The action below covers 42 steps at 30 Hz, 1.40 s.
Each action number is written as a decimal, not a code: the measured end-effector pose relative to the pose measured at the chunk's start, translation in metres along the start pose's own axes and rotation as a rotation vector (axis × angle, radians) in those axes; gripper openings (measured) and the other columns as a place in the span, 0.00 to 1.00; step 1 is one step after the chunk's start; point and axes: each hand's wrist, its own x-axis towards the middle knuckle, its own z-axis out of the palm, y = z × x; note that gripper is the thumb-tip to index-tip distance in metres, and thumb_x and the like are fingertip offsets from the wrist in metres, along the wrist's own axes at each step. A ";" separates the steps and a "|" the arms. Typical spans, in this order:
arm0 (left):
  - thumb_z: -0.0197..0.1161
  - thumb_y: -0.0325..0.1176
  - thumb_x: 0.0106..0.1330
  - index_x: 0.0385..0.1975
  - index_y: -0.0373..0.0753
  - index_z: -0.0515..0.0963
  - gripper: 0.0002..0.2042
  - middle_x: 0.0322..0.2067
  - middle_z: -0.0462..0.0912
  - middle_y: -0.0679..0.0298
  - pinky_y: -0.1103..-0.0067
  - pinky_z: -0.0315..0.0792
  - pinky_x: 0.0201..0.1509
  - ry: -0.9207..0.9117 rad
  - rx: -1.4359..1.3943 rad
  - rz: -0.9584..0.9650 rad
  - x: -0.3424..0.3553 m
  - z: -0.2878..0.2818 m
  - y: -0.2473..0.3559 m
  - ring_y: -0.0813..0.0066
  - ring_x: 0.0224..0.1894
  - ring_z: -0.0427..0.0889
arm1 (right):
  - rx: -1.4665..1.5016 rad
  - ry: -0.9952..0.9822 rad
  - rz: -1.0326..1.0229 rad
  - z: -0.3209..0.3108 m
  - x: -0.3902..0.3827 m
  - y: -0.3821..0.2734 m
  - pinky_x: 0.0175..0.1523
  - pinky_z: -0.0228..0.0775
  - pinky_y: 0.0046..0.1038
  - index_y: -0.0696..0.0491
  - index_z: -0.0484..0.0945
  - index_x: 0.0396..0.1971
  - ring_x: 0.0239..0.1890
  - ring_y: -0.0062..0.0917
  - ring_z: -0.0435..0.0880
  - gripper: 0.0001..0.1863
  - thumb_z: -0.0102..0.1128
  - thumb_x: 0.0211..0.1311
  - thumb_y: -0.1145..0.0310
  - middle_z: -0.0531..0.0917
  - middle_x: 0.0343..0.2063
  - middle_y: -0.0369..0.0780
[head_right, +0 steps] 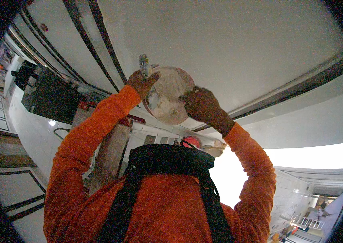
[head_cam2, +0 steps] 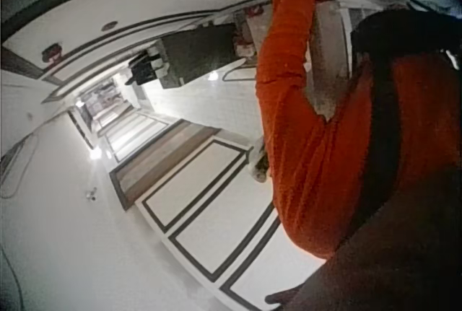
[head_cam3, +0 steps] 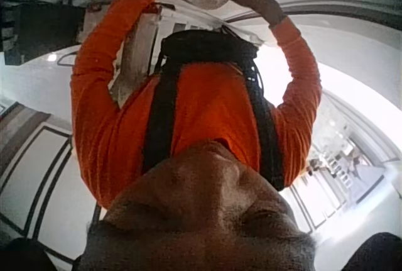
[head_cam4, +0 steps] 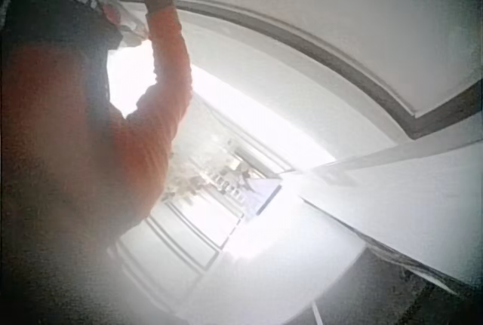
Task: The person applies plaster to the ceiling using a putty knife and a hawk. The person scoops plaster from the hawk and spreads it onto the ceiling, smoothing the edges and filling in a recessed panel.
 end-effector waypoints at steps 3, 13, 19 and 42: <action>0.55 0.49 0.59 0.44 0.38 0.74 0.22 0.40 0.79 0.51 0.70 0.71 0.48 0.003 0.068 -0.079 0.006 -0.003 -0.002 0.56 0.44 0.78 | 0.040 0.116 0.001 -0.005 0.014 -0.003 0.44 0.72 0.37 0.43 0.81 0.37 0.33 0.36 0.79 0.16 0.52 0.46 0.69 0.81 0.26 0.41; 0.55 0.49 0.59 0.43 0.37 0.75 0.22 0.38 0.79 0.50 0.69 0.71 0.48 0.080 -0.040 0.051 0.010 0.007 -0.017 0.55 0.43 0.78 | 0.018 -0.289 -0.010 -0.002 0.010 -0.003 0.48 0.71 0.33 0.45 0.81 0.36 0.41 0.32 0.78 0.16 0.48 0.49 0.71 0.81 0.33 0.42; 0.55 0.49 0.58 0.43 0.37 0.75 0.22 0.39 0.79 0.50 0.69 0.71 0.48 0.037 -0.025 -0.031 0.003 0.000 -0.002 0.53 0.44 0.78 | -0.002 -0.398 0.032 0.004 0.008 -0.015 0.50 0.70 0.33 0.47 0.81 0.39 0.41 0.33 0.79 0.17 0.47 0.48 0.71 0.81 0.34 0.42; 0.55 0.54 0.59 0.45 0.28 0.72 0.29 0.35 0.79 0.52 0.72 0.68 0.45 0.163 -0.364 -0.059 0.010 0.005 -0.039 0.59 0.40 0.77 | 1.975 0.543 0.359 0.063 -0.067 0.083 0.37 0.72 0.25 0.59 0.74 0.40 0.31 0.25 0.78 0.15 0.49 0.52 0.70 0.78 0.33 0.40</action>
